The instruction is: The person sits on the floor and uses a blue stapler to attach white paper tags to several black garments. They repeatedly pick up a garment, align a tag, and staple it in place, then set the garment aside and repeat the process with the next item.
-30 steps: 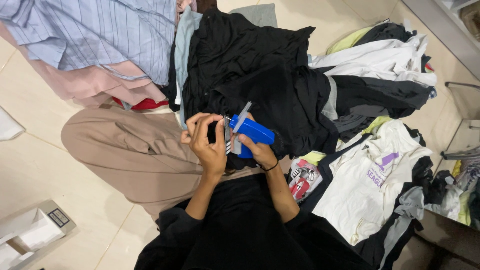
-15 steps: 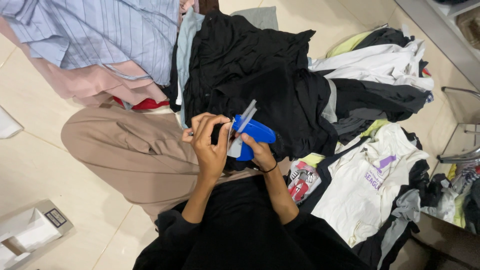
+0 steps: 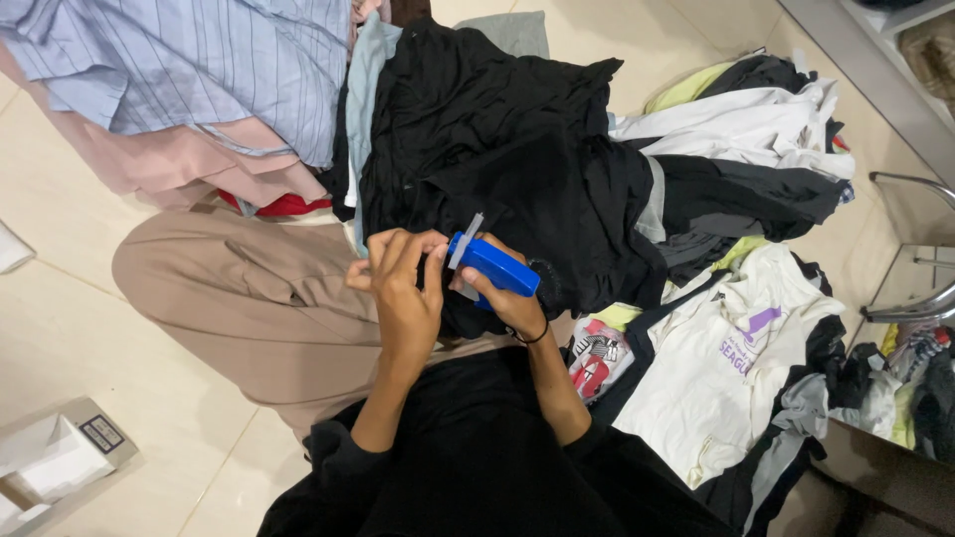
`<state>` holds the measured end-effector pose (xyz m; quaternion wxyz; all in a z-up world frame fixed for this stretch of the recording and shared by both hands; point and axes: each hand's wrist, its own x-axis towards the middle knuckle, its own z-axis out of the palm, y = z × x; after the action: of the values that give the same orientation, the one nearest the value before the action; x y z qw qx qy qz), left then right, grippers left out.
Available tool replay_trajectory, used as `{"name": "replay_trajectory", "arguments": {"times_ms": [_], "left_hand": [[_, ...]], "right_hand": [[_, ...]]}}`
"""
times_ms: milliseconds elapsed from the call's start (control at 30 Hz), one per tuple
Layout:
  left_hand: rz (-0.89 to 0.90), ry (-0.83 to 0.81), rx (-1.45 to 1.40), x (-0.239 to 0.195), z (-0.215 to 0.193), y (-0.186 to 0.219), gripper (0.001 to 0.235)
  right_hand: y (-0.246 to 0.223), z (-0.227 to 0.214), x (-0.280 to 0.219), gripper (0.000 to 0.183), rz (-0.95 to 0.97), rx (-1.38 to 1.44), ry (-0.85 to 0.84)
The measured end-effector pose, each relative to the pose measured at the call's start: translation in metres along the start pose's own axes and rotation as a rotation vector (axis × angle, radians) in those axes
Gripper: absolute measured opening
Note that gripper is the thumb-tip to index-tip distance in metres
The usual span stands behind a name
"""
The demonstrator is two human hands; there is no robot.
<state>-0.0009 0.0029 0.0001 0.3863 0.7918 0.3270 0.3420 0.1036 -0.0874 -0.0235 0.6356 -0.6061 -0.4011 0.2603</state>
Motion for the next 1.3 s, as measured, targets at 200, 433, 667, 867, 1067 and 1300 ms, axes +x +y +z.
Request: {"name": "replay_trajectory", "arguments": {"times_ms": [200,433,667,867,1067,1300], "left_hand": [[0.011,-0.061,0.035,-0.002,0.003,-0.006,0.007],[0.029,-0.004,-0.057,-0.001,0.009,0.013,0.013],[0.058,0.033,-0.070,-0.005,0.015,0.010,0.009],[0.093,0.059,-0.105,-0.005,0.023,0.003,0.007],[0.131,0.094,-0.087,-0.003,0.025,0.001,0.008],[0.127,0.098,-0.073,-0.003,0.030,-0.007,0.010]], "right_hand": [[0.018,0.003,-0.009,0.025,0.099,-0.068,0.089],[0.076,-0.004,-0.038,0.034,0.220,-0.158,0.221],[0.116,-0.025,-0.062,0.035,0.248,-0.107,0.305],[0.151,-0.030,-0.076,0.034,0.230,-0.052,0.371],[0.137,-0.024,-0.069,0.025,0.224,-0.017,0.392],[0.073,-0.010,-0.038,0.056,0.287,0.090,0.198]]}}
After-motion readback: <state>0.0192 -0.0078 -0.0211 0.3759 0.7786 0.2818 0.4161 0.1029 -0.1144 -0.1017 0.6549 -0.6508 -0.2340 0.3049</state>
